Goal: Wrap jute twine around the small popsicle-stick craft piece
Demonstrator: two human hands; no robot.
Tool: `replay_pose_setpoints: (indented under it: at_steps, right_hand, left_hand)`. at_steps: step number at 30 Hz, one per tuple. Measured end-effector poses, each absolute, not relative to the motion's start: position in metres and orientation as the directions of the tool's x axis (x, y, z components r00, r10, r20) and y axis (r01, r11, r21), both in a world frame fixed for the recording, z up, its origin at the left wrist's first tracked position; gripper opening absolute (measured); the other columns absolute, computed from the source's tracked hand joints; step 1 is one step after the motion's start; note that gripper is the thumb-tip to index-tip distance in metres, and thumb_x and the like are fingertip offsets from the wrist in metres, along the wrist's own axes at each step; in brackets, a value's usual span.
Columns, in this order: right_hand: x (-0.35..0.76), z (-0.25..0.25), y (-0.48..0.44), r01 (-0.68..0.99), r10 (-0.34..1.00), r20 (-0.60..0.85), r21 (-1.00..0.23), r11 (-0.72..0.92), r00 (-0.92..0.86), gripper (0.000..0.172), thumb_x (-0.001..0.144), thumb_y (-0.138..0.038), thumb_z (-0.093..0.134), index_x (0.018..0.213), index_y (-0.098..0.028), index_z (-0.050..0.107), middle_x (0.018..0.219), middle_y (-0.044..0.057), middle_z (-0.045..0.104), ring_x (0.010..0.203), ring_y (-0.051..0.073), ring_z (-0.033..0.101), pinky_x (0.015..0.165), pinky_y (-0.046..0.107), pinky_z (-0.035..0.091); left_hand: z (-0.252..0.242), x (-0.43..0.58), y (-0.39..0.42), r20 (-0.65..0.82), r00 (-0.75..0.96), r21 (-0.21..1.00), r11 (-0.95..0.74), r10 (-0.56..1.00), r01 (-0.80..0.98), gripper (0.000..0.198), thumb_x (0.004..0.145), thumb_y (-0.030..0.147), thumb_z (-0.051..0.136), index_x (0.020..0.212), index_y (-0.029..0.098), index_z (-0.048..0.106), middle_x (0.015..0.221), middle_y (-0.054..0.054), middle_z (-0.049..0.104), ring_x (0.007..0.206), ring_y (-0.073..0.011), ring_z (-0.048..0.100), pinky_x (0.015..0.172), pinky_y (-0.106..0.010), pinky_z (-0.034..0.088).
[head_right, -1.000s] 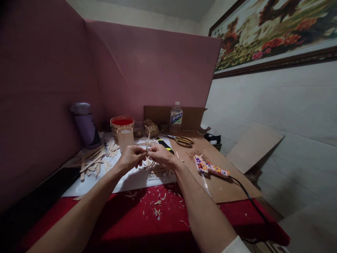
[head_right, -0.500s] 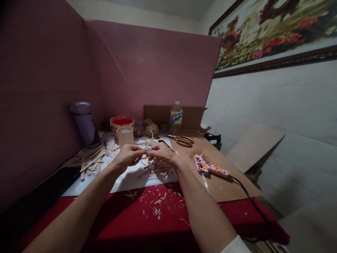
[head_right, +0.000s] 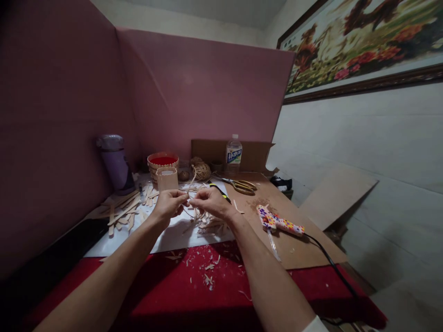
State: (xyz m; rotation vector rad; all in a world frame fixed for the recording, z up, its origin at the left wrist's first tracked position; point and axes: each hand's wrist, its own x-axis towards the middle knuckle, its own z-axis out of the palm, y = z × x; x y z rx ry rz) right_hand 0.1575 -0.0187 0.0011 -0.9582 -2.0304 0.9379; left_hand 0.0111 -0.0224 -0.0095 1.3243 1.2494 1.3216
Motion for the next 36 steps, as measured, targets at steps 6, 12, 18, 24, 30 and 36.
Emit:
replay_pose_setpoints:
  at_steps: [6,12,18,24,30,36]
  right_hand:
    - [0.152,-0.013,-0.018,0.448,0.811,0.084,-0.798,0.403,-0.579,0.021,0.070,-0.028,0.052,0.055,-0.014,0.055,0.042,-0.003,0.044,0.038,0.005,0.035,0.042,0.020,0.026]
    - [0.167,-0.009,-0.009,0.816,0.944,0.318,-0.566,0.114,0.089,0.033,0.076,-0.040,0.046,0.058,-0.016,0.059,0.055,0.008,0.057,0.055,0.015,0.050,0.050,0.025,0.029]
    - [0.150,-0.008,-0.012,0.620,0.760,0.628,-0.532,0.576,-0.168,0.025,0.082,-0.030,0.038,0.076,-0.017,0.059,0.081,0.007,0.059,0.077,0.014,0.052,0.068,0.024,0.035]
    - [0.143,-0.017,-0.008,0.479,0.824,0.458,-0.671,0.566,-0.332,0.030,0.081,-0.033,0.039,0.059,-0.015,0.049,0.056,-0.002,0.046,0.053,0.009,0.040,0.052,0.021,0.030]
    - [0.152,-0.005,-0.012,0.451,0.875,0.378,-0.752,0.481,-0.304,0.032,0.075,-0.034,0.045,0.050,-0.015,0.041,0.050,-0.004,0.033,0.048,0.007,0.028,0.045,0.021,0.020]
    - [0.159,-0.002,-0.016,0.222,0.871,0.204,-0.918,0.329,-0.447,0.033,0.073,-0.041,0.048,0.054,-0.016,0.040,0.047,-0.006,0.030,0.042,0.005,0.021,0.041,0.021,0.015]
  left_hand:
    - [-0.001,0.009,-0.028,0.006,0.036,0.954,0.005,0.999,-0.301,0.008,0.057,0.015,0.057,0.058,0.010,0.051,0.055,-0.003,0.058,0.034,-0.0039,0.041,0.030,-0.015,0.016]
    - [-0.004,0.009,-0.025,0.010,0.007,0.943,-0.007,1.000,-0.334,0.008,0.057,0.012,0.058,0.056,0.011,0.050,0.045,0.000,0.051,0.032,-0.0030,0.038,0.031,-0.015,0.016]
    - [-0.005,0.014,-0.029,0.038,0.053,0.970,-0.024,0.998,-0.241,0.015,0.060,0.021,0.063,0.062,0.010,0.053,0.047,0.000,0.052,0.032,-0.0039,0.039,0.033,-0.016,0.020]
    - [-0.003,0.017,-0.032,0.085,0.106,0.979,-0.063,0.991,-0.192,0.021,0.056,0.027,0.067,0.060,0.010,0.055,0.046,0.000,0.052,0.031,-0.0037,0.037,0.032,-0.016,0.017]
    - [-0.004,0.015,-0.031,0.073,0.151,0.990,-0.054,0.986,-0.127,0.017,0.057,0.024,0.065,0.063,0.010,0.057,0.048,-0.002,0.055,0.033,-0.0049,0.040,0.033,-0.017,0.019]
    - [0.000,0.014,-0.033,0.139,0.219,0.990,-0.129,0.966,-0.059,0.013,0.058,0.022,0.062,0.058,0.010,0.056,0.045,-0.001,0.053,0.030,-0.0045,0.036,0.031,-0.018,0.017]
